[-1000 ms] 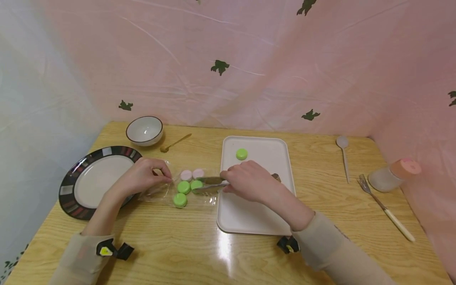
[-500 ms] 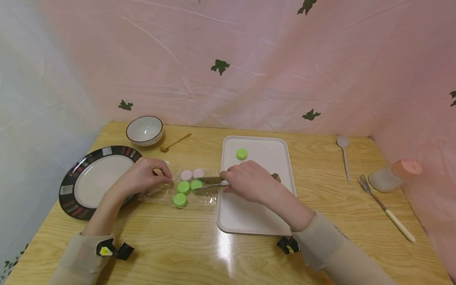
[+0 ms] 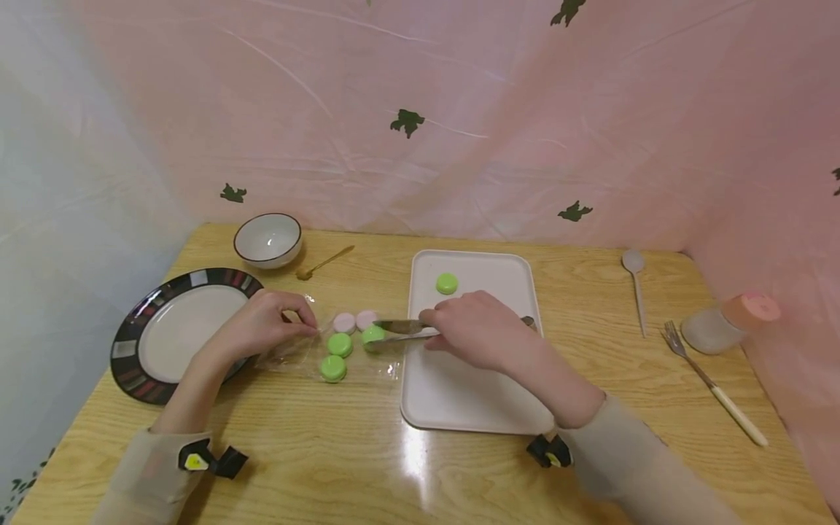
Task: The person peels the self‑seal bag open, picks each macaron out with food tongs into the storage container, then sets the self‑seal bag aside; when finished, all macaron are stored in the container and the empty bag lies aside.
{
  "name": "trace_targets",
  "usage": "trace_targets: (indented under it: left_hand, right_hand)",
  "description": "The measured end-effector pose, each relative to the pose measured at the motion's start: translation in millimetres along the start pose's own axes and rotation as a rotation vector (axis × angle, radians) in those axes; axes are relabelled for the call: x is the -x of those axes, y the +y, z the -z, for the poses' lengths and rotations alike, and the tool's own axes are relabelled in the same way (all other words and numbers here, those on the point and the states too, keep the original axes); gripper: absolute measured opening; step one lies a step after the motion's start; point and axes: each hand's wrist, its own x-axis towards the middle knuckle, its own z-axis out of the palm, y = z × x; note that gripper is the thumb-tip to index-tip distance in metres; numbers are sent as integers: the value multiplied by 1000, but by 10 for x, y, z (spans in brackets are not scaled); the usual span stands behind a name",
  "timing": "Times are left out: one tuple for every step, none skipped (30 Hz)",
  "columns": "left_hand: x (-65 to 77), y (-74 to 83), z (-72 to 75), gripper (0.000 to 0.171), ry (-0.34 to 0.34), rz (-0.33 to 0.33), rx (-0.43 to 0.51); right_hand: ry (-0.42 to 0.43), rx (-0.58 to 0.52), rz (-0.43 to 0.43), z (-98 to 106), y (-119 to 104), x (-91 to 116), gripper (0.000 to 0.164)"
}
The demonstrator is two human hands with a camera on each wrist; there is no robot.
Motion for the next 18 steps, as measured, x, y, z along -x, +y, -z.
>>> trace_targets:
  left_hand:
    - [-1,1,-2,11,1,1,0]
    - [-1,1,-4,10,3,2,-1]
    - [-2,1,-6,10,6,3,-1]
    - [-4,5,-6,11,8,2,-3]
    - [-6,7,-7,11,10,1,-7]
    - [-7,8,-7,11,12,2,-10]
    - [-8,9,-7,11,14,3,-13]
    - [-8,10,-7,11,14,2,-14]
    - [-7,11,-7,11,13,3,-15]
    - [-6,11,-7,11,12,3,-16]
    - [-5,12,-6,11,11,4,-15]
    - [-3,12,-6,11,9,5,-15]
    - [-1,12,-6,10,8,6,-14]
    - [0,13,-6,10,7,6,-14]
    - [2,12,-6,9,7,7,-13]
    - [3,12,-6,9,7,7,-12]
    - [3,13,-7,9,8,7,-11]
    - [4,13,-9,8,8,7,-10]
  right_hand:
    - [-1,-3,-10,20,31,37,22]
    - [-3,-8,-23,38,66,79,22]
    - [-4,-19,-36,55,105,122,22]
    - [-8,-31,-51,72,146,171,21]
    - [-13,-47,-67,87,190,220,21]
    - [-18,-62,-83,105,236,271,21]
    - [-22,-77,-99,118,286,321,20]
    - [-22,-83,-114,128,342,370,22]
    - [-25,-90,-129,135,400,416,22]
    - [-26,-92,-143,142,459,464,24]
    - [-25,-93,-155,148,520,511,25]
    - [-24,-92,-169,149,582,557,27]
    - [-21,-90,-184,150,644,604,29]
    - [-22,-86,-202,148,703,649,30]
    - [-28,-83,-222,146,759,692,31]
    - [-32,-75,-239,143,812,736,32]
    - [-34,-66,-255,138,863,774,33]
    - [-39,-59,-271,130,909,808,34]
